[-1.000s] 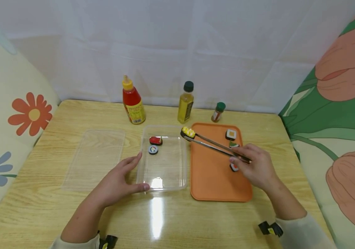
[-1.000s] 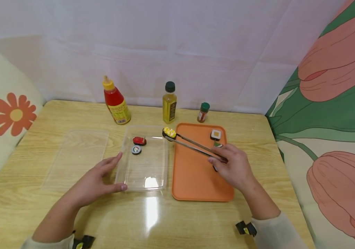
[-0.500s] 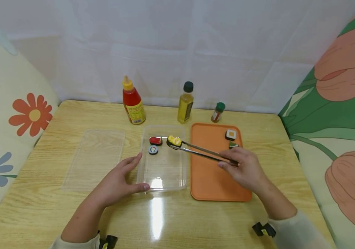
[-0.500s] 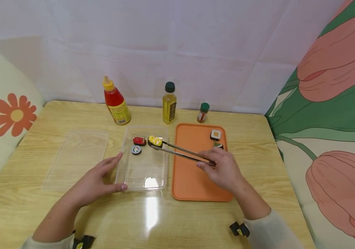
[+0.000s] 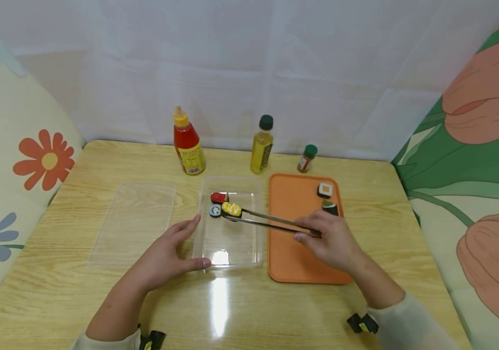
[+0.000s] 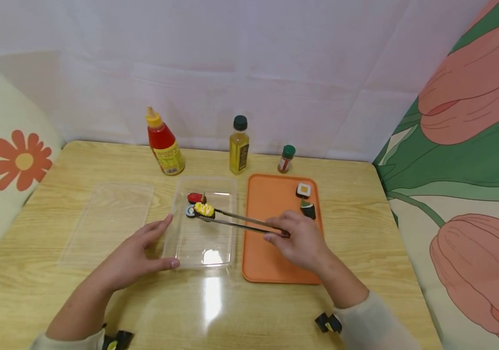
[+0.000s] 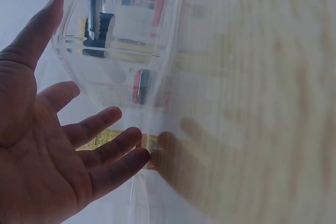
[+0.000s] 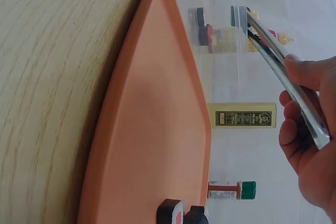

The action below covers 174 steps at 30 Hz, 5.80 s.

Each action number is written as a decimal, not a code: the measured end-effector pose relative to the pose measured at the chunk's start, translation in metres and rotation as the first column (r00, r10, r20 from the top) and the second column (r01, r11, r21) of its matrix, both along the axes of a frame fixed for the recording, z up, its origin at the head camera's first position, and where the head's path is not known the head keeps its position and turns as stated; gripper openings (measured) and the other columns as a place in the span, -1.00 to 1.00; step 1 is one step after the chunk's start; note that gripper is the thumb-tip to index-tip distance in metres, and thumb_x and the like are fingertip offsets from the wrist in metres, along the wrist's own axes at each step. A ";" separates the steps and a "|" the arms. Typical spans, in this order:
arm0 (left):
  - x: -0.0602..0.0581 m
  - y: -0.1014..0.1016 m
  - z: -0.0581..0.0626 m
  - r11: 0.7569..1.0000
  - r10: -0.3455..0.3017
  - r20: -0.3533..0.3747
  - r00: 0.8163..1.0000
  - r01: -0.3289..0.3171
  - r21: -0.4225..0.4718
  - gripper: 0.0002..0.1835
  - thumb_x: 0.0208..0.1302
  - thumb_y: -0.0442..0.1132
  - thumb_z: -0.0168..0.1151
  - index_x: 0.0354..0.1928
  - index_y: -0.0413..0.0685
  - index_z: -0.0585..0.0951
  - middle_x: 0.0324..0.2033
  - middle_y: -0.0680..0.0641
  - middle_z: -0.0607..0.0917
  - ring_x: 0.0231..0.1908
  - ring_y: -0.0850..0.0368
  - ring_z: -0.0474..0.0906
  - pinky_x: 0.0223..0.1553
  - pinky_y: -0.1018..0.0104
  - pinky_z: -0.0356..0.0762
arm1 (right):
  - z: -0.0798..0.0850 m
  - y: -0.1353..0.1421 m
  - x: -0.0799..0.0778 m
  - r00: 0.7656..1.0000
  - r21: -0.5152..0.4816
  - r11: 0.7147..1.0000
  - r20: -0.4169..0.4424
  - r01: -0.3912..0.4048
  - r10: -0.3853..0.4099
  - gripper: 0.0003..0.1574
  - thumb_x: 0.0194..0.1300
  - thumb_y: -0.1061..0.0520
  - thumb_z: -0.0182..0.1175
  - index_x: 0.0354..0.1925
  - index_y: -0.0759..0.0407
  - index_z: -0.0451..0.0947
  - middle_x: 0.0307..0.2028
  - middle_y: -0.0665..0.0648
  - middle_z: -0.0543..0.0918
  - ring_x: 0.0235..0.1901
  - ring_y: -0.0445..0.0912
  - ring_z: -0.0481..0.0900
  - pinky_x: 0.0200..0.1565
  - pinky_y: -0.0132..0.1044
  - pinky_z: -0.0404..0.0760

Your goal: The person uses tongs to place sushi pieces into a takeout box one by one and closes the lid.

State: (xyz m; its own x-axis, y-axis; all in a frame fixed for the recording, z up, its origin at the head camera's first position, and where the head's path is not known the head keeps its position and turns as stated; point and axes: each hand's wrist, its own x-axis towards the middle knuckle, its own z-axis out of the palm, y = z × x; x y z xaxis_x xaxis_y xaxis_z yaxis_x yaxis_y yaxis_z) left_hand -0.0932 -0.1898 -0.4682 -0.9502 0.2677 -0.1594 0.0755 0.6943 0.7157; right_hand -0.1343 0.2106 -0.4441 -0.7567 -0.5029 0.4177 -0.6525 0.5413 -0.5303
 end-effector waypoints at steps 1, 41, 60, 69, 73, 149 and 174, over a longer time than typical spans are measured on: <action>0.000 0.000 0.000 1.000 0.000 0.000 1.000 0.000 0.002 0.22 0.04 0.35 0.54 0.66 0.23 0.10 0.52 -0.21 0.25 0.45 -0.41 0.20 0.34 -0.46 0.22 | 0.000 -0.001 0.000 1.000 0.005 1.000 0.002 -0.006 0.006 -0.63 0.21 0.15 0.55 0.00 0.14 0.78 -0.28 -0.03 0.66 -0.48 -0.27 0.41 -0.50 -0.39 0.46; -0.001 -0.001 -0.002 1.000 0.001 0.001 1.000 -0.001 -0.003 0.24 0.00 0.42 0.50 0.66 0.23 0.11 0.52 -0.25 0.24 0.45 -0.44 0.19 0.35 -0.46 0.21 | 0.026 -0.052 -0.017 0.995 0.362 0.927 0.068 -0.097 0.078 -0.64 0.40 0.00 0.40 0.12 0.05 0.74 -0.27 -0.03 0.63 -0.52 -0.31 0.33 -0.44 -0.39 0.42; 0.000 0.001 0.001 1.000 0.005 -0.001 1.000 -0.005 -0.009 0.23 0.03 0.37 0.53 0.66 0.22 0.10 0.52 -0.26 0.24 0.45 -0.45 0.19 0.35 -0.46 0.20 | 0.031 -0.050 -0.015 0.994 0.369 0.924 0.072 -0.104 0.083 -0.60 0.37 -0.01 0.43 0.12 0.04 0.74 -0.28 -0.10 0.59 -0.54 -0.33 0.32 -0.48 -0.42 0.42; 0.000 0.001 0.000 1.000 0.002 0.000 1.000 -0.002 -0.012 0.22 0.04 0.37 0.52 0.66 0.24 0.10 0.52 -0.27 0.24 0.44 -0.46 0.20 0.34 -0.48 0.19 | 0.026 -0.040 -0.012 0.993 0.294 0.951 0.098 -0.090 0.064 -0.57 0.36 0.01 0.44 0.15 0.07 0.73 -0.32 -0.12 0.56 -0.52 -0.32 0.33 -0.46 -0.40 0.44; -0.001 0.001 0.000 1.000 0.001 0.004 1.000 -0.001 -0.008 0.22 0.04 0.36 0.53 0.67 0.25 0.09 0.52 -0.27 0.23 0.45 -0.47 0.19 0.34 -0.49 0.19 | 0.023 -0.035 -0.009 0.991 0.209 0.974 0.119 -0.088 0.064 -0.55 0.31 0.06 0.48 0.14 0.11 0.74 -0.32 -0.13 0.57 -0.53 -0.32 0.36 -0.50 -0.39 0.46; -0.002 0.002 0.002 1.000 0.001 0.008 1.000 -0.001 -0.012 0.23 0.03 0.34 0.55 0.66 0.20 0.11 0.52 -0.28 0.24 0.44 -0.45 0.20 0.34 -0.47 0.20 | -0.005 0.070 0.011 0.945 -0.037 0.947 -0.058 0.320 -0.321 -0.54 0.06 0.32 0.60 -0.02 0.27 0.77 -0.31 0.05 0.68 -0.47 -0.23 0.46 -0.47 -0.54 0.41; -0.001 0.002 0.002 1.000 0.004 0.011 1.000 -0.004 -0.003 0.21 0.05 0.31 0.55 0.66 0.23 0.10 0.52 -0.25 0.24 0.45 -0.44 0.20 0.35 -0.47 0.19 | -0.021 0.111 0.000 0.843 0.039 0.842 -0.027 0.538 -0.537 -0.57 0.12 0.24 0.58 -0.02 0.30 0.77 -0.27 0.23 0.73 -0.38 0.03 0.64 -0.38 -0.66 0.39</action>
